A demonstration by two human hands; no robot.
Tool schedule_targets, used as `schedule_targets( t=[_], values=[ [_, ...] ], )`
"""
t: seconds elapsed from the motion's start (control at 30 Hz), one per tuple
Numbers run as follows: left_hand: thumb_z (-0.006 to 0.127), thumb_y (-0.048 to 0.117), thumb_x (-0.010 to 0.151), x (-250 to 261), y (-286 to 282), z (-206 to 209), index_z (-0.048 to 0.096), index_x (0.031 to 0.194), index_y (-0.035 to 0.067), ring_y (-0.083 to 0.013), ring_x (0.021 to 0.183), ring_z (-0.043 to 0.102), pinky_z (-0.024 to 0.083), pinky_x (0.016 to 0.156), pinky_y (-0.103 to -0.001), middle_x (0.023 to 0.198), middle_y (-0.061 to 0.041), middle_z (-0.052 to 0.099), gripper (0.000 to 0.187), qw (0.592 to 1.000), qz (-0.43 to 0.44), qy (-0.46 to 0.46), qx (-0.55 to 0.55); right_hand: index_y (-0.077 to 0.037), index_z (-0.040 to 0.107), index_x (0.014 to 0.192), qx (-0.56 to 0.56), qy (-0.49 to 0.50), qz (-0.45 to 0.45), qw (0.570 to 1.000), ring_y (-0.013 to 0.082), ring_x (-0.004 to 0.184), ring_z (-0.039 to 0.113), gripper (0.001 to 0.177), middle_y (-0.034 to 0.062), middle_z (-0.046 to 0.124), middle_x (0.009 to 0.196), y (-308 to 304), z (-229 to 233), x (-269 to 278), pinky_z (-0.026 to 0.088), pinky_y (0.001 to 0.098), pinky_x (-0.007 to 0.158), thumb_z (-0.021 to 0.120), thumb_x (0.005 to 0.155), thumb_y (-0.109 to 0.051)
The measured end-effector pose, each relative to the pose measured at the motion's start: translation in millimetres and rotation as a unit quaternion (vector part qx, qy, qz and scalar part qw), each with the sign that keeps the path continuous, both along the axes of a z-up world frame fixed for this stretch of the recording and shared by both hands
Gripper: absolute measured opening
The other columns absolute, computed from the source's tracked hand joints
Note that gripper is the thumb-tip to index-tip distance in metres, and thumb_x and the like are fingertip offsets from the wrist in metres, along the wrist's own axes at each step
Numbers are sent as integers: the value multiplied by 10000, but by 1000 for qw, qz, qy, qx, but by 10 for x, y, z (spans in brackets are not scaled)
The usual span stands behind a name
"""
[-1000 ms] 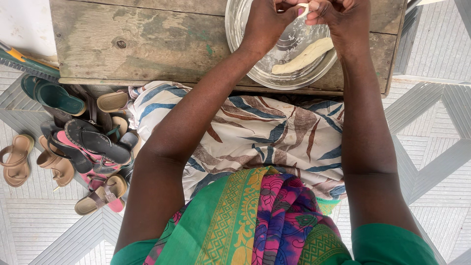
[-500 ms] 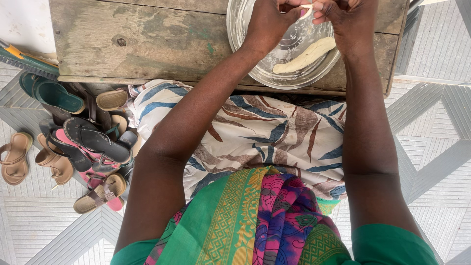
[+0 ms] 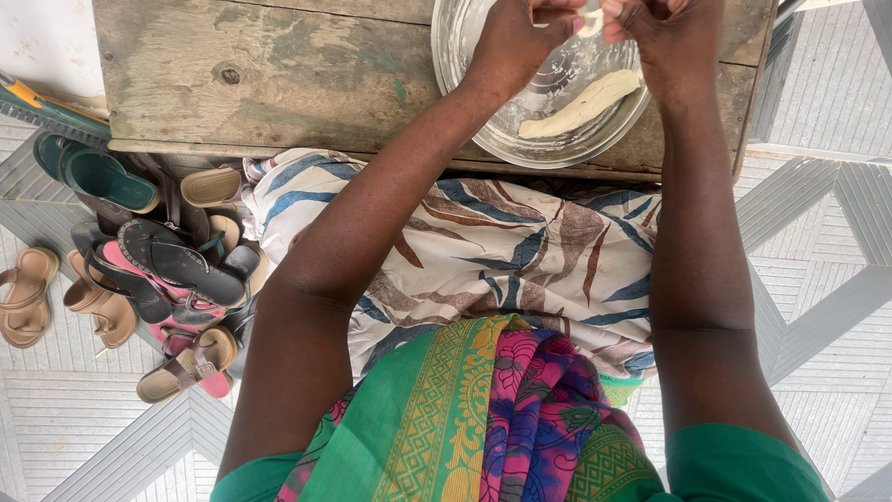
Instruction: The person shapes small pieces of white dough into decorative ring or lamp shapes by hand and places them on the rim of a metal plate.
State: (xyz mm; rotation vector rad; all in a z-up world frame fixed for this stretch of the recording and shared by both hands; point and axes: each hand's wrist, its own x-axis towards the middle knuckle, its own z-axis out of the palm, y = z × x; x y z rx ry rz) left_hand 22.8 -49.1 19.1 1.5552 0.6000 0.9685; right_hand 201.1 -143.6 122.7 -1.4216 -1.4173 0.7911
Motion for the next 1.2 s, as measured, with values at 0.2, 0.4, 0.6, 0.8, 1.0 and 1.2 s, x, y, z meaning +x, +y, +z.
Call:
schedule_targets(
  t=[0.2,0.4,0.6,0.8,1.0,1.2],
  values=[
    [649,358,1020,45,34,-120,697,1083,69,-199,1088,743,633,918,-397,1046,-98,759,300,993,33,103,-52,33,708,1229,-32,-220,-121,967,144,884,792,182,124,776,1074,-13,-256,547,682,229,725,713,1049,3],
    [585,329,1035,-41,26,-52,746,1066,151,-164,1013,760,617,850,-368,997,-56,770,241,997,34,67,-14,-38,761,1103,-111,-127,-258,951,69,722,770,151,37,801,876,158,-549,1026,632,184,619,663,1119,-153],
    [569,338,1045,-69,53,-16,731,1034,166,-124,915,766,607,776,-339,971,-43,760,237,997,38,59,-22,-4,748,1106,-88,-96,-200,971,85,766,777,87,45,786,897,141,-570,1058,639,182,638,689,1087,-65],
    [582,333,1021,-47,73,-15,734,968,189,-91,820,734,598,689,-314,881,-18,736,217,995,43,77,-46,30,727,1010,-63,-207,-229,949,95,663,739,39,58,738,812,213,-670,1029,584,206,537,740,973,27],
    [561,305,1009,-58,80,23,724,935,190,-61,603,642,577,575,-288,809,5,724,212,993,45,96,-55,33,751,1015,-39,-197,-222,954,89,676,735,65,57,751,825,198,-703,1028,580,193,550,688,1006,45],
    [561,288,1042,-62,90,-17,733,957,183,-20,598,633,578,545,-260,818,-2,735,218,996,56,66,-2,-4,744,1001,-75,-186,-258,945,68,666,761,100,33,766,800,227,-739,1062,616,186,549,660,1036,-47]
  ],
)
